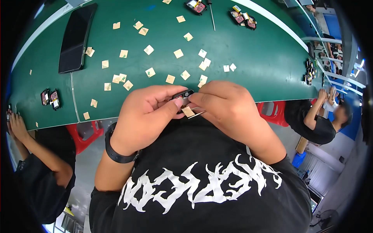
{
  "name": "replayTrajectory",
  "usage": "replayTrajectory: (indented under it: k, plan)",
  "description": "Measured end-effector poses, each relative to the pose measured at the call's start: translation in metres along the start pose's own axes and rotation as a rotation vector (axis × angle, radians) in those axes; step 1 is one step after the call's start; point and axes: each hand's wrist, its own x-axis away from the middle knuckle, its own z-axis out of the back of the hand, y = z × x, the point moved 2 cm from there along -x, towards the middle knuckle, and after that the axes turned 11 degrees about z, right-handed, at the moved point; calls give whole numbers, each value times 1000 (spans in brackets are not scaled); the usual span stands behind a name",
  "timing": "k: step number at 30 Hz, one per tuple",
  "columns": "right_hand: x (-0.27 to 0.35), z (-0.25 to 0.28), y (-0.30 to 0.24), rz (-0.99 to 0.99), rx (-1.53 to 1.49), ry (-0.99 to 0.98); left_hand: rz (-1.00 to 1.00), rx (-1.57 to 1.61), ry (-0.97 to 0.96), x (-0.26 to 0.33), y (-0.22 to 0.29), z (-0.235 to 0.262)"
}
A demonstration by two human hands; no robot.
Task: Manually assemble components into small electronic housings on a factory production line.
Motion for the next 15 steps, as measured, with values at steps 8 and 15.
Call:
replayTrajectory:
  k: [8,15]
  plan:
    - [0,-15,-5,-60,63,-53,78,22,-67,-4,-5,9]
    - [3,-19,-6,164,255,-89,72,-39,-99,-8,-7,13]
